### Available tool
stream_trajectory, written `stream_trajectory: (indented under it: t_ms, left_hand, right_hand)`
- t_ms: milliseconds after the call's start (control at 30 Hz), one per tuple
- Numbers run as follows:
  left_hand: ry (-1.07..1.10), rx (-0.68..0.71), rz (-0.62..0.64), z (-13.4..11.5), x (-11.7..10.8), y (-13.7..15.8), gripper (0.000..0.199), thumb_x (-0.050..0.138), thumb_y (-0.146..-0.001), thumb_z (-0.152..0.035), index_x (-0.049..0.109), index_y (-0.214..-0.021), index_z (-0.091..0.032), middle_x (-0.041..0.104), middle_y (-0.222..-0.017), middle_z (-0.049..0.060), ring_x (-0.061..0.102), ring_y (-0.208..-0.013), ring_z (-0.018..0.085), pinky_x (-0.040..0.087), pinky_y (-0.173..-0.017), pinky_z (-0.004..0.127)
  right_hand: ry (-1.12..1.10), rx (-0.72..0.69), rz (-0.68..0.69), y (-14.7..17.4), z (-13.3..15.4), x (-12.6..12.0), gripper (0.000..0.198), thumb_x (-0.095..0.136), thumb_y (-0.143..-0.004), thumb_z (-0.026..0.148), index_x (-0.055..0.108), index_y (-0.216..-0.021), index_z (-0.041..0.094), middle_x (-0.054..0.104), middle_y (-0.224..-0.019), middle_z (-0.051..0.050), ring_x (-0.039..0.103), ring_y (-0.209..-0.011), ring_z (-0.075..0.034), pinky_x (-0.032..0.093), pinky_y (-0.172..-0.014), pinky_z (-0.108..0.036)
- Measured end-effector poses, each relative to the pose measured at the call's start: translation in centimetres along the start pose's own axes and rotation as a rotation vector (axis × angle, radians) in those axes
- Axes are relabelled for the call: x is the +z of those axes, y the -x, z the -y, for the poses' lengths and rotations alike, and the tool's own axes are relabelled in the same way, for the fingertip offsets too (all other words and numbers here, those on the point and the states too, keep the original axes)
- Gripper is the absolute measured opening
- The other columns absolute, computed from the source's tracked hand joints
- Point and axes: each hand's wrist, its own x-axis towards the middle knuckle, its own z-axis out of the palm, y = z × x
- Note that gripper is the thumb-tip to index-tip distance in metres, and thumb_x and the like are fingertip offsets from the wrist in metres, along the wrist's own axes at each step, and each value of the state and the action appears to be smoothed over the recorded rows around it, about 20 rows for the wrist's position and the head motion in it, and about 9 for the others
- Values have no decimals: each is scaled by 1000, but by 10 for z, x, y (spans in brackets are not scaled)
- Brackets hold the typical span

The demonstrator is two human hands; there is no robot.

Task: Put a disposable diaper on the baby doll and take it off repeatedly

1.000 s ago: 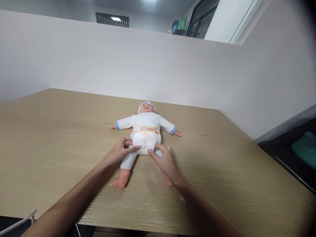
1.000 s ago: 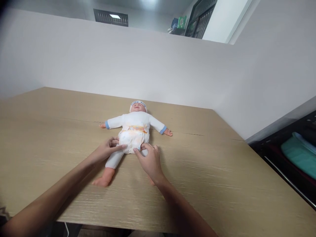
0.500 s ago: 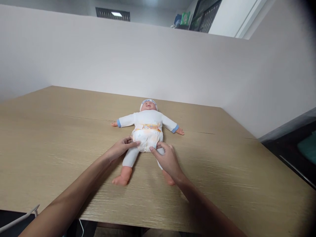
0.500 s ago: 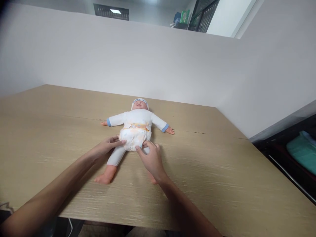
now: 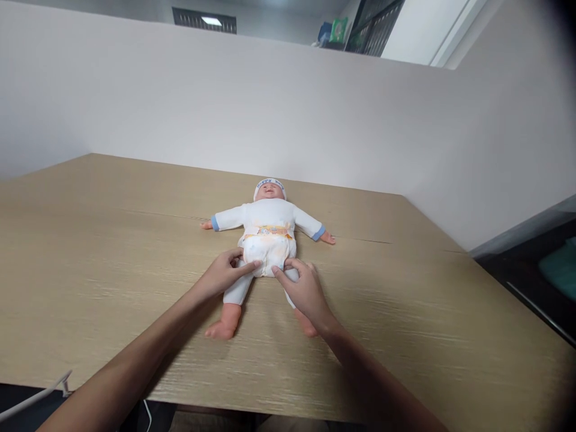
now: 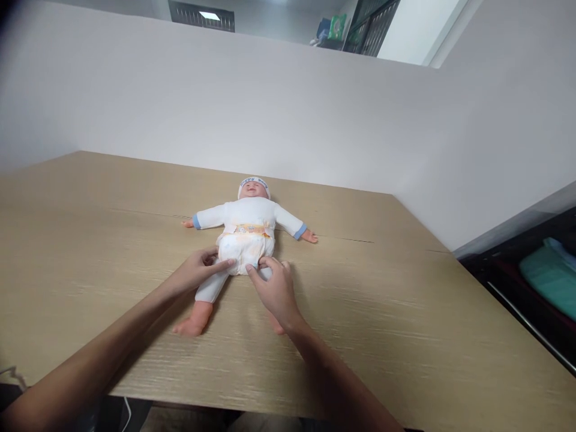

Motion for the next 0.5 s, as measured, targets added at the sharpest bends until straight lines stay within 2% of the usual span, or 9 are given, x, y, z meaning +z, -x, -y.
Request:
stream_trajectory:
  t_ms: [67,233,400,500]
  left_hand:
    - [43,-22,29,-3,-1,0,46,84,-85,-57,79,-109,-18,81,-105,7,71,-93,26,53,-80,36]
    - [321,-154,163,-9,-6,1,47,86,-85,-55,77,-115,-20,81,-122,11,74,-113,31,58,-95,41]
    - [484,-217,179,-9,-10,0,50,89,-84,-54,79,-121,-22,81,-128,12,76,-118,32,60,-102,44]
    - [521,-241,156,-8,-10,0,57,90,-83,-57,79,-124,-20,82,-126,14,77,-113,33,62,-98,44]
  right_hand:
    - [-11,3,16,0,0,0,21,73,-94,46,77,-89,25,82,-100,-6,65,-105,-31,49,-94,-42]
    - [-36,29,27,-1,0,-2,26,70,-94,50,76,-89,25,81,-97,-6,65,-106,-31,50,-95,-42]
    - [-152,47,76,-6,-6,-5,32,70,-94,55,77,-91,24,80,-95,-5,70,-98,-28,55,-86,-36]
    - [-252,54,148,-9,-8,-7,34,68,-95,57,77,-95,24,80,-95,-5,71,-95,-28,56,-83,-35]
